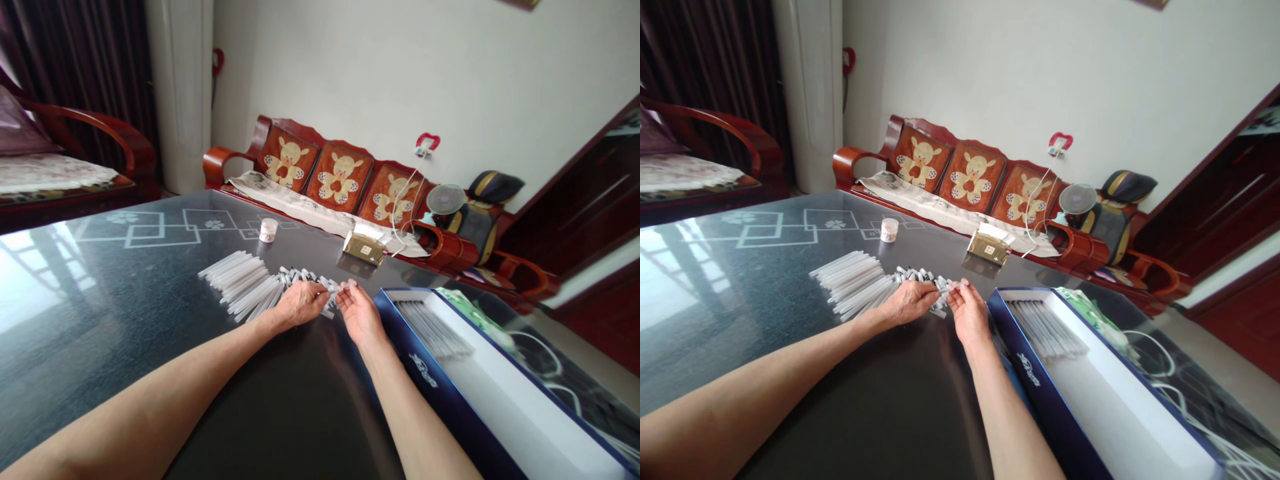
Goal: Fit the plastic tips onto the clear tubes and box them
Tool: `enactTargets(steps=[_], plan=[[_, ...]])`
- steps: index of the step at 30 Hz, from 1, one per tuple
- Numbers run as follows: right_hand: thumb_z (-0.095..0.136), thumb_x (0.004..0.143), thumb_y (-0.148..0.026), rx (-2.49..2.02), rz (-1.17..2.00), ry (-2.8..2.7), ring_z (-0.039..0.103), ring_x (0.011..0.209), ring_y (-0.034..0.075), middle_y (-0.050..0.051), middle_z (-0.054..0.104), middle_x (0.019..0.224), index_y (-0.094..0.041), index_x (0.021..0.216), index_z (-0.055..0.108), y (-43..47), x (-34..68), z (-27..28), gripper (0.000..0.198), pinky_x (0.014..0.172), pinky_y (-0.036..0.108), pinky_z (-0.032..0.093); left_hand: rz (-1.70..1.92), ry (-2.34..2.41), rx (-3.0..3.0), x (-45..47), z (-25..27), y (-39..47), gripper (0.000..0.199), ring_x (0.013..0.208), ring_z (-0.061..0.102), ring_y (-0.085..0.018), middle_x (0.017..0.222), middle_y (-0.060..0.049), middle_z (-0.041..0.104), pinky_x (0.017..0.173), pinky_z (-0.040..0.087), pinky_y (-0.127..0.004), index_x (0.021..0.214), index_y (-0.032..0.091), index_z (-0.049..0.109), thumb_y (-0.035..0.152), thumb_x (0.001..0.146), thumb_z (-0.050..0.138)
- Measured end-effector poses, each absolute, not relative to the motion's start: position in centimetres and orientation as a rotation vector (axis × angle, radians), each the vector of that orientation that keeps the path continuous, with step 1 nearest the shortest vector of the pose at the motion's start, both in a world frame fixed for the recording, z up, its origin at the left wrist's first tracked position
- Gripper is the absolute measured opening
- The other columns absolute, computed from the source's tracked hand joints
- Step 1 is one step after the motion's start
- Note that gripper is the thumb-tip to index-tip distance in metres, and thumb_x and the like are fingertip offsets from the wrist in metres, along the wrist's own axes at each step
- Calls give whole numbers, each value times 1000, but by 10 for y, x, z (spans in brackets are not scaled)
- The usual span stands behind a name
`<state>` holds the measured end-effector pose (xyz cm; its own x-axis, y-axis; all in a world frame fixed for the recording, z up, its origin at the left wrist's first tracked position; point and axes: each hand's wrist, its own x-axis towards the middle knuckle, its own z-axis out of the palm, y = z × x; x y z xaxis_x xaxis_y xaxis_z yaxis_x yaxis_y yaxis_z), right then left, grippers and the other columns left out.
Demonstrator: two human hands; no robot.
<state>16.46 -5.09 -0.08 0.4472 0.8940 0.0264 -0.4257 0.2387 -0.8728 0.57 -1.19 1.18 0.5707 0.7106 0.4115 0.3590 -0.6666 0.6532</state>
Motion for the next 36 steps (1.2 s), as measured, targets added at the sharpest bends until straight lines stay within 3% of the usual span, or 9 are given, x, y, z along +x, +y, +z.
enactTargets(steps=[14, 22, 36], plan=[[73, 70, -20, -965, 1027, -618, 67, 70, 12, -1, 71, 81, -21, 89, 59, -58, 159, 3, 24, 63, 24, 56, 907, 915, 2310, 7, 13, -13, 31, 54, 48, -12, 58, -2, 58, 57, 34, -23, 69, 17, 65, 29, 88, 45], [75, 68, -21, -942, 1038, -586, 67, 68, 13, -1, 71, 78, -21, 86, 60, -56, 159, 1, 24, 62, 25, 56, 896, 922, 2339, 7, 9, -11, 31, 54, 48, -12, 58, -2, 58, 57, 34, -23, 68, 17, 65, 30, 88, 45], [83, 60, -31, -969, 886, -756, 63, 66, 9, -3, 69, 78, -21, 92, 61, -58, 154, -2, 41, 61, 20, 52, 833, 963, 2294, 8, 10, -10, 32, 59, 51, -13, 61, -2, 59, 59, 35, -23, 69, 17, 65, 31, 88, 43]])
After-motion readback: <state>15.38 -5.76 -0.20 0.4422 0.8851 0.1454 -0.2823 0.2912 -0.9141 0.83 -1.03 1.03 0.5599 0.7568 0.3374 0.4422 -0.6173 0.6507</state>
